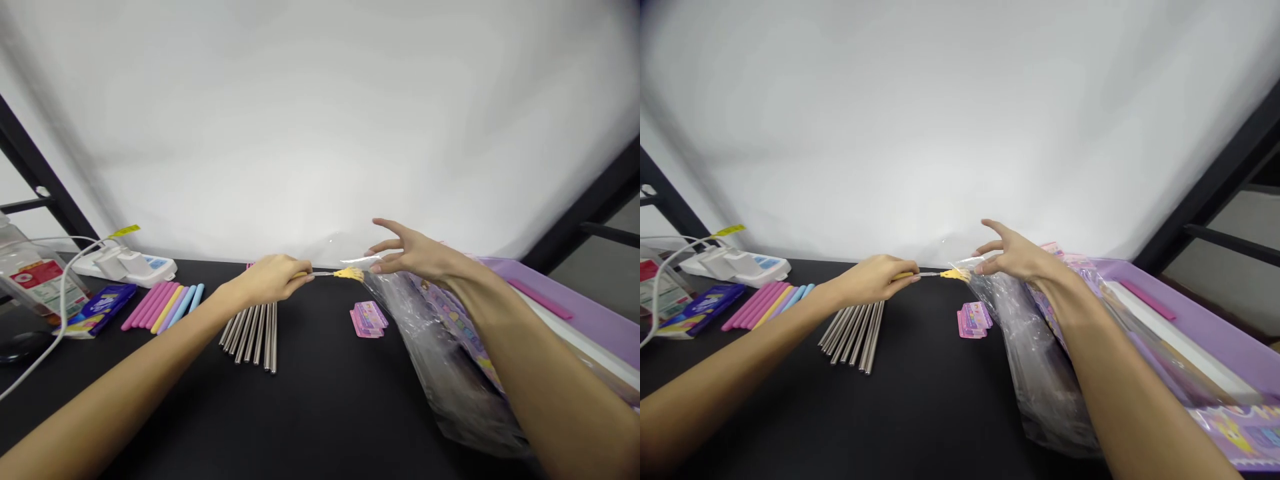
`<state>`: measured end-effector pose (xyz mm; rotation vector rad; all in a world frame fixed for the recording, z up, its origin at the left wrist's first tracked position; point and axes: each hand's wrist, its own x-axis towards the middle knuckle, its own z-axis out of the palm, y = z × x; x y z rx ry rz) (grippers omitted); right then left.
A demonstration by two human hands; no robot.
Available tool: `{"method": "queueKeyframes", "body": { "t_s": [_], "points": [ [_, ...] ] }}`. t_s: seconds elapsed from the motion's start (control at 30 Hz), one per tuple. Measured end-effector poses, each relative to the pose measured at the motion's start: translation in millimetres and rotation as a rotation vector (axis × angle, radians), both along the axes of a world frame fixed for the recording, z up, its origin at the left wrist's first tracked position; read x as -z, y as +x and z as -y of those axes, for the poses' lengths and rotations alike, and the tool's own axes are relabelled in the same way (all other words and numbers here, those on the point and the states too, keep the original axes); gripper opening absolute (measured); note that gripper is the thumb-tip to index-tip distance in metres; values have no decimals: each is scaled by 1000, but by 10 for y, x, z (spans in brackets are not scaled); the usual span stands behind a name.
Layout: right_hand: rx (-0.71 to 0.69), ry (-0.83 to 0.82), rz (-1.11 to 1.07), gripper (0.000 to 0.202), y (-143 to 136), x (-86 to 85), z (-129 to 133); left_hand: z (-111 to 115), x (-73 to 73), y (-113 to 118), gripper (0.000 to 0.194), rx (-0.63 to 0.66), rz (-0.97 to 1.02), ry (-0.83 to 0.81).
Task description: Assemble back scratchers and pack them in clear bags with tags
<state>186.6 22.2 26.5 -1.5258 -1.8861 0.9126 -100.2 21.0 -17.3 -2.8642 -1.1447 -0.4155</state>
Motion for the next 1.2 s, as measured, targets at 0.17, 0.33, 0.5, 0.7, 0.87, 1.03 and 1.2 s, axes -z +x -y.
{"method": "queueKeyframes", "body": {
  "t_s": [0.17,0.33,0.5,0.7,0.87,1.03,1.2],
  "points": [
    [-2,32,110,26,7,-4,-25,-9,-47,-53,23,21,31,-33],
    [172,77,-251,25,-89,42,-39,9,-68,-69,18,26,69,-106],
    [136,102,-547,38,-203,38,0,47,-80,-33,19,59,102,-144],
    [55,-30,-586,19,-134,55,-27,59,-98,-9,28,90,53,-181],
    [124,-16,-659,16,-102,104,-77,29,-69,-11,26,38,18,-106],
    [164,-31,-659,14,-169,88,-40,30,-59,9,25,1,23,-47],
    [180,17,-617,15,-219,87,-33,59,-55,37,26,-60,-8,-53]
  ]
}}
